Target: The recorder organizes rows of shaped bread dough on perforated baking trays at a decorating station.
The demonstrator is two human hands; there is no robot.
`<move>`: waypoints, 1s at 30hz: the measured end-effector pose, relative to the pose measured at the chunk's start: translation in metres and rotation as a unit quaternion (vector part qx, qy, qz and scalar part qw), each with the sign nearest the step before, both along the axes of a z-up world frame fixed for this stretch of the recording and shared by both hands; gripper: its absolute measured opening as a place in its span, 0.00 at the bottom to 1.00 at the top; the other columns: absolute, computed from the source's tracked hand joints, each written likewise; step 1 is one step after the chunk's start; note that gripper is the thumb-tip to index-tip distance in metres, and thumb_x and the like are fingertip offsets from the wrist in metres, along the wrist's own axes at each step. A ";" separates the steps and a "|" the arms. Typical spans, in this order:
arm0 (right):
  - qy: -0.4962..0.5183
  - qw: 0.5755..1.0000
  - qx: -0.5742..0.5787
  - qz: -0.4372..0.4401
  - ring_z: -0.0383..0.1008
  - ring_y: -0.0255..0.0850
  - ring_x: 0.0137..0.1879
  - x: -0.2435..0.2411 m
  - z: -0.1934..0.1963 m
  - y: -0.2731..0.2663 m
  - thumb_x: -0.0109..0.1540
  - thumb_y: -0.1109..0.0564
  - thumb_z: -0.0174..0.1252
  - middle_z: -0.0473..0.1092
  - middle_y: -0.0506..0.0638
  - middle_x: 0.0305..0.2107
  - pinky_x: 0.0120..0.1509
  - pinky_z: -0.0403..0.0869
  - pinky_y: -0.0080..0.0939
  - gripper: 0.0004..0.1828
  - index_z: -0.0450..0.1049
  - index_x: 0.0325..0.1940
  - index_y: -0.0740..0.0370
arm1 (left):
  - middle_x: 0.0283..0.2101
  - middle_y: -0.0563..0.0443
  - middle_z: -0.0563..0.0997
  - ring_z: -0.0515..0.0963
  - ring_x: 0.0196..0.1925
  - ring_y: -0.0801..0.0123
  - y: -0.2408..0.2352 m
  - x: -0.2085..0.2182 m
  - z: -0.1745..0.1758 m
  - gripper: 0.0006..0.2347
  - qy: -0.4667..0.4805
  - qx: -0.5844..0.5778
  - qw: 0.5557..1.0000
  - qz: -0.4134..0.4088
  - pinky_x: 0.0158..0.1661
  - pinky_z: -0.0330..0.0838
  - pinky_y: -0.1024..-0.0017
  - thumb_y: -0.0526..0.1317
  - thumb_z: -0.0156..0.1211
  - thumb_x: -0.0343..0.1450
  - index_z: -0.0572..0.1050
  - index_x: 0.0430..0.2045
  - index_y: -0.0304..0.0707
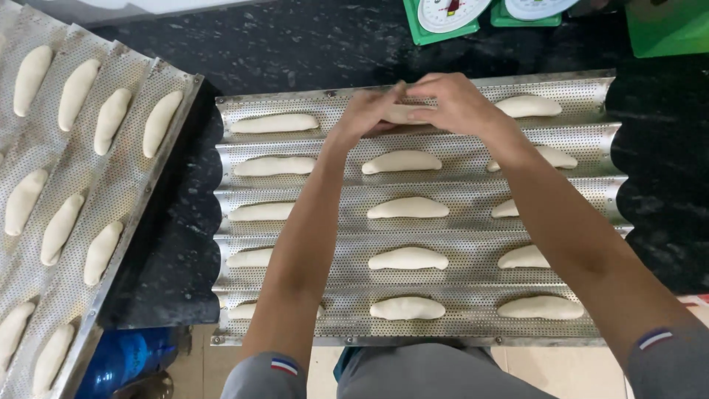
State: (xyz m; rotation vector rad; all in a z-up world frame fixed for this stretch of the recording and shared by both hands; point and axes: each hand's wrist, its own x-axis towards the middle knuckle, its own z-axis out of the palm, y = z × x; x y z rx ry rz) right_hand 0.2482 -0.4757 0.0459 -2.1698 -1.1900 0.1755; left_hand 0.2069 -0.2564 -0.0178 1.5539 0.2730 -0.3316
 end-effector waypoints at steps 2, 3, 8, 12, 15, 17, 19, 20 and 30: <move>-0.024 1.000 -0.009 -0.016 0.77 0.53 0.48 0.000 -0.026 -0.011 0.57 0.54 0.69 0.76 0.58 0.44 0.51 0.75 0.49 0.21 0.80 0.53 0.63 | 0.33 0.48 0.86 0.84 0.35 0.70 0.001 -0.001 -0.012 0.16 -0.050 0.041 0.998 -0.021 0.36 0.81 0.72 0.47 0.66 0.69 0.83 0.38 0.29; -0.051 0.998 -0.014 -0.027 0.77 0.53 0.48 0.000 -0.039 -0.015 0.57 0.55 0.70 0.77 0.58 0.45 0.51 0.75 0.49 0.22 0.80 0.54 0.63 | 0.33 0.46 0.86 0.84 0.34 0.69 0.003 -0.002 -0.016 0.15 -0.103 0.084 0.990 -0.037 0.35 0.81 0.72 0.43 0.71 0.66 0.84 0.38 0.27; 0.049 0.996 0.011 -0.068 0.77 0.44 0.45 0.004 -0.033 -0.013 0.60 0.54 0.68 0.76 0.56 0.45 0.49 0.76 0.42 0.20 0.80 0.54 0.63 | 0.37 0.43 0.86 0.86 0.37 0.67 0.007 -0.009 0.015 0.17 -0.149 0.023 0.988 -0.014 0.37 0.83 0.76 0.41 0.73 0.66 0.82 0.42 0.25; 0.217 0.962 0.138 -0.095 0.74 0.33 0.39 -0.003 -0.014 -0.016 0.67 0.54 0.63 0.77 0.52 0.42 0.42 0.74 0.33 0.18 0.78 0.60 0.60 | 0.42 0.39 0.85 0.88 0.40 0.64 0.006 -0.013 0.041 0.20 -0.097 -0.137 0.985 0.025 0.39 0.86 0.79 0.41 0.70 0.68 0.77 0.49 0.22; 0.294 0.938 0.099 -0.156 0.73 0.29 0.32 -0.005 -0.013 -0.024 0.66 0.53 0.63 0.79 0.48 0.34 0.34 0.70 0.30 0.18 0.78 0.59 0.57 | 0.43 0.34 0.85 0.88 0.41 0.61 0.015 -0.018 0.039 0.21 -0.065 -0.118 0.991 0.012 0.40 0.84 0.79 0.40 0.69 0.69 0.77 0.50 0.17; 0.271 0.944 0.086 -0.166 0.73 0.29 0.32 0.000 -0.025 -0.037 0.66 0.53 0.63 0.79 0.48 0.33 0.33 0.70 0.30 0.17 0.79 0.58 0.57 | 0.43 0.34 0.85 0.88 0.42 0.60 0.033 -0.018 0.022 0.21 -0.046 -0.124 0.991 0.007 0.41 0.83 0.79 0.39 0.69 0.69 0.77 0.50 0.16; 0.247 0.950 0.073 -0.175 0.73 0.28 0.32 0.002 -0.034 -0.048 0.66 0.53 0.64 0.80 0.48 0.33 0.33 0.69 0.30 0.16 0.80 0.57 0.58 | 0.44 0.33 0.84 0.88 0.42 0.60 0.042 -0.018 0.013 0.20 -0.026 -0.130 0.991 0.002 0.41 0.82 0.78 0.38 0.69 0.69 0.77 0.50 0.16; 0.229 0.956 0.053 -0.176 0.73 0.29 0.32 0.003 -0.036 -0.050 0.65 0.53 0.65 0.80 0.48 0.33 0.33 0.70 0.31 0.16 0.81 0.57 0.57 | 0.44 0.35 0.85 0.88 0.42 0.61 0.043 -0.018 0.012 0.19 -0.002 -0.151 0.989 -0.003 0.42 0.81 0.78 0.38 0.68 0.69 0.77 0.50 0.17; -0.054 0.987 0.034 -0.146 0.78 0.43 0.37 -0.002 -0.048 -0.058 0.61 0.54 0.71 0.79 0.55 0.38 0.42 0.77 0.40 0.13 0.84 0.49 0.59 | 0.33 0.40 0.87 0.86 0.31 0.65 0.042 -0.037 0.032 0.12 -0.084 0.245 0.966 0.025 0.33 0.81 0.72 0.42 0.74 0.65 0.84 0.35 0.32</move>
